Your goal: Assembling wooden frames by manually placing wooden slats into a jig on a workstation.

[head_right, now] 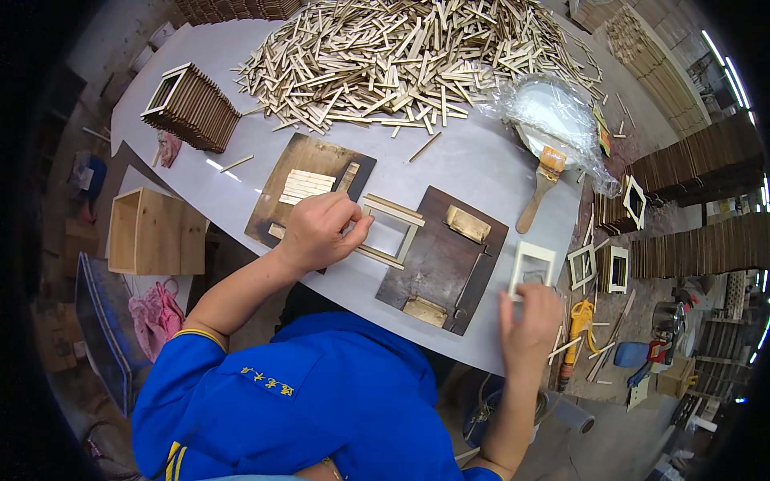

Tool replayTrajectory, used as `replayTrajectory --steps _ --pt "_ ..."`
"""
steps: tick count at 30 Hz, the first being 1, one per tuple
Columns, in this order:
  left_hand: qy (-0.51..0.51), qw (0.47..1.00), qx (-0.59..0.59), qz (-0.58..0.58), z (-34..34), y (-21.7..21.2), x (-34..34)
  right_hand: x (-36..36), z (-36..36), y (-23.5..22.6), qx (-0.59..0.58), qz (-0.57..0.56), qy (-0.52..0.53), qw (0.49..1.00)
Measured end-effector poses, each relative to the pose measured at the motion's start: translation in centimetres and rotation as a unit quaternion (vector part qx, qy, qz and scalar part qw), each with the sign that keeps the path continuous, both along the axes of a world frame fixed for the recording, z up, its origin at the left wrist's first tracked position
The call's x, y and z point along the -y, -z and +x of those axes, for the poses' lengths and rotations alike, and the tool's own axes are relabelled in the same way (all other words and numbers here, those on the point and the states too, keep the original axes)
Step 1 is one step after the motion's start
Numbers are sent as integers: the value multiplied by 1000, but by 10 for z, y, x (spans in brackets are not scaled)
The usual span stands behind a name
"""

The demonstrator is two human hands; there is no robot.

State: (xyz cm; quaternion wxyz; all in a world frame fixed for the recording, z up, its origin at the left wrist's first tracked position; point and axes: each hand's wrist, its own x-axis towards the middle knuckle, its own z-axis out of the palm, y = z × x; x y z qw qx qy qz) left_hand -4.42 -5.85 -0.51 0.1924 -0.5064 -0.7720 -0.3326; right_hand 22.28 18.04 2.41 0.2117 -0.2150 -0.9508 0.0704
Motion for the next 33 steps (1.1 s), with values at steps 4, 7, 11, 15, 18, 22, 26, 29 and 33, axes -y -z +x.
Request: replayTrajectory --steps 4,7,11,15,18,22,26,29,33 --pt "-2 1000 5 -3 -5 0 2 37 -24 4 28 -15 -46 998" --pt "-6 1000 8 -3 -9 0 4 54 -39 8 23 -46 -81 995" --pt "-7 1000 21 -9 -15 -1 7 65 -55 16 24 -52 -106 993" --pt "-21 1000 10 -9 -24 -4 11 76 -70 21 19 -58 -115 991" --pt "-29 1000 4 -8 -35 -12 18 77 -79 25 8 -54 -130 990" --pt "-38 999 -1 -5 -50 -30 32 73 -81 30 -18 -34 -160 986" --pt "-71 997 -8 -24 -68 -50 57 72 -79 35 -26 -43 -162 985" --pt "-96 994 -50 -29 -83 -76 77 72 -78 35 -30 -46 -171 984" --pt "-142 987 -73 -21 -102 -127 110 70 -76 42 -45 -50 -174 982"
